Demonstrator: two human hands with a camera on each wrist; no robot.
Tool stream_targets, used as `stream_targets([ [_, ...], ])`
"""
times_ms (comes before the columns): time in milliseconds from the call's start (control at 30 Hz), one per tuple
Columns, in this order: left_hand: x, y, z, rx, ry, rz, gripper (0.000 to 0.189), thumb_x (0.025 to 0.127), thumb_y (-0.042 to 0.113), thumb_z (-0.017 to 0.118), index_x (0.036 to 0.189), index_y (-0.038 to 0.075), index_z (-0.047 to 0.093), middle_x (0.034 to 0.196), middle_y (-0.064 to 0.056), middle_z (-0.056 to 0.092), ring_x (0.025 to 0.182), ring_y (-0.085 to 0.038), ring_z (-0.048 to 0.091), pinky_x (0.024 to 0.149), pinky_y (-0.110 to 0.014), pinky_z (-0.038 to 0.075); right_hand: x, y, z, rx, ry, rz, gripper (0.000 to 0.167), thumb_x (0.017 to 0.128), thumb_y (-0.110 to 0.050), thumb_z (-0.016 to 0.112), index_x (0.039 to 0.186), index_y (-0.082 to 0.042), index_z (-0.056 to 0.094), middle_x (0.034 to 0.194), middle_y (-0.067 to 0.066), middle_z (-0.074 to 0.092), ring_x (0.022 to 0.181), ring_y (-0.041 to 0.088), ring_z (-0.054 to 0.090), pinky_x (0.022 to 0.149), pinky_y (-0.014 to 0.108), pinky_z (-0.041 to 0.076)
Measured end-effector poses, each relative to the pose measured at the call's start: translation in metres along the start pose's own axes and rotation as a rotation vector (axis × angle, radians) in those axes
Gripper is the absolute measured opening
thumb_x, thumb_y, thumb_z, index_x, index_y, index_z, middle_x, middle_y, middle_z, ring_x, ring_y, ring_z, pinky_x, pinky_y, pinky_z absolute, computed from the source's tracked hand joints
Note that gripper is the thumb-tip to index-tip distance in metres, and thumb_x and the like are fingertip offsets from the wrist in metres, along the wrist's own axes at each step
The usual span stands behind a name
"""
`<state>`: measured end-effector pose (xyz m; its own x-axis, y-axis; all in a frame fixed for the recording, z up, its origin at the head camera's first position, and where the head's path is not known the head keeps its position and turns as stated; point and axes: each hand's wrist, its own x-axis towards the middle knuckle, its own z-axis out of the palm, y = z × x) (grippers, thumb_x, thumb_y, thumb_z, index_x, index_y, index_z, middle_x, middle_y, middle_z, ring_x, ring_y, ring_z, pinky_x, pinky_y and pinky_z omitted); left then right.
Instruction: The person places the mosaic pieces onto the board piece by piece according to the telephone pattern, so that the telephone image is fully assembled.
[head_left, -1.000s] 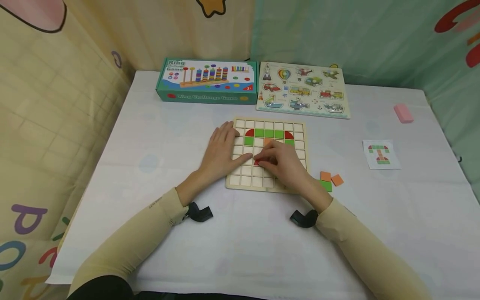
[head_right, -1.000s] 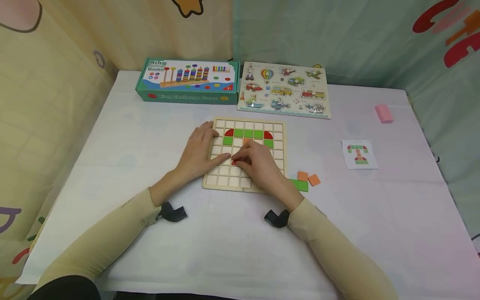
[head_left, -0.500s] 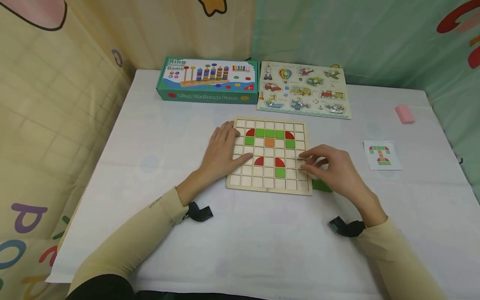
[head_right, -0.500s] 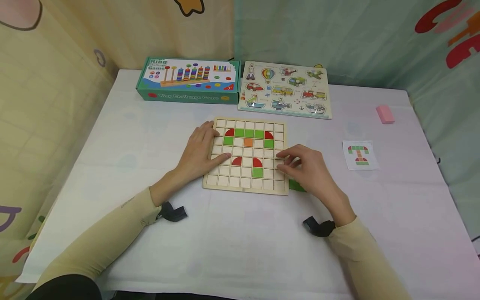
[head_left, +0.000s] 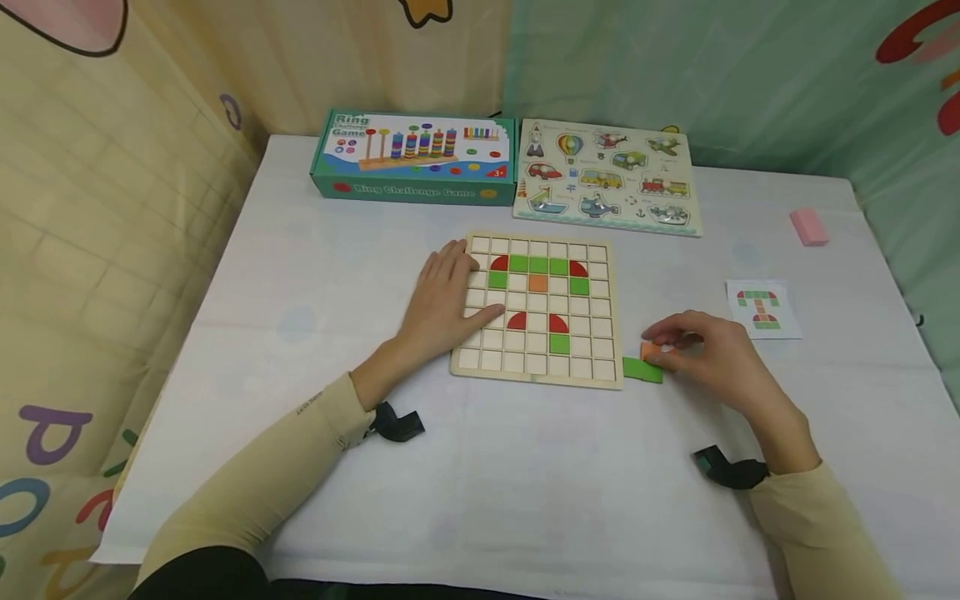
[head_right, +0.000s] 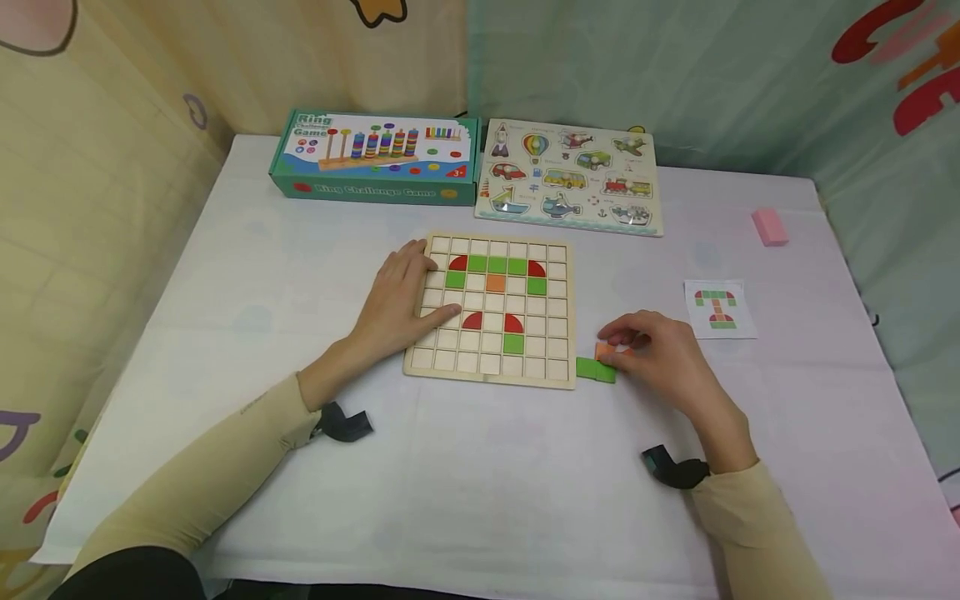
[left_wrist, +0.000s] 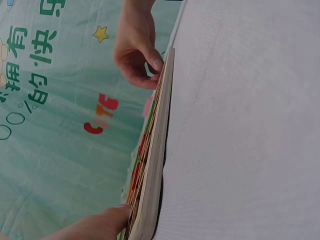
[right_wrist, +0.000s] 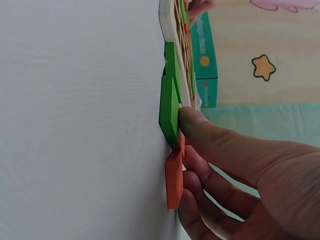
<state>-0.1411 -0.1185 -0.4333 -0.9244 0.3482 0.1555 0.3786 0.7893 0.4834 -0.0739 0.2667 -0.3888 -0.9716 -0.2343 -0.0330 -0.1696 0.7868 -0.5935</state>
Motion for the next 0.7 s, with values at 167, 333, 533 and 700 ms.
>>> stream_targets([
  [167, 0.0, -0.001, 0.001, -0.001, 0.005, 0.002, 0.067, 0.094, 0.054, 0.073, 0.131, 0.003, 0.051, 0.17, -0.023, 0.03, 0.161, -0.037, 0.021, 0.134, -0.051, 0.011, 0.001, 0.001, 0.0, -0.009, -0.015, -0.055, 0.02, 0.086, -0.02, 0.09, 0.103, -0.016, 0.08, 0.096, -0.001, 0.073, 0.088, 0.016, 0.062, 0.078, 0.015, 0.044],
  [333, 0.0, 0.001, 0.001, 0.004, 0.004, 0.008, 0.067, 0.094, 0.055, 0.073, 0.131, 0.003, 0.051, 0.169, -0.024, 0.03, 0.161, -0.037, 0.022, 0.134, -0.051, 0.012, 0.001, 0.0, -0.003, -0.02, -0.05, -0.087, 0.017, 0.087, -0.019, 0.088, 0.102, -0.018, 0.08, 0.095, -0.004, 0.074, 0.087, 0.011, 0.06, 0.077, 0.015, 0.047],
  [533, 0.0, 0.003, 0.001, 0.005, 0.0, 0.009, 0.068, 0.094, 0.055, 0.073, 0.132, 0.002, 0.051, 0.17, -0.023, 0.03, 0.162, -0.037, 0.021, 0.134, -0.051, 0.011, 0.013, -0.022, -0.003, 0.026, -0.032, -0.079, 0.017, 0.093, -0.022, 0.083, 0.109, -0.016, 0.081, 0.103, 0.001, 0.077, 0.086, 0.017, 0.063, 0.065, 0.019, 0.053],
  [700, -0.001, 0.001, 0.0, 0.003, 0.002, -0.002, 0.068, 0.094, 0.056, 0.072, 0.132, 0.003, 0.051, 0.169, -0.023, 0.03, 0.161, -0.036, 0.021, 0.134, -0.051, 0.011, 0.039, -0.055, 0.013, 0.058, -0.035, -0.132, 0.02, 0.096, -0.021, 0.079, 0.114, -0.014, 0.081, 0.109, 0.002, 0.078, 0.095, 0.02, 0.069, 0.077, 0.02, 0.057],
])
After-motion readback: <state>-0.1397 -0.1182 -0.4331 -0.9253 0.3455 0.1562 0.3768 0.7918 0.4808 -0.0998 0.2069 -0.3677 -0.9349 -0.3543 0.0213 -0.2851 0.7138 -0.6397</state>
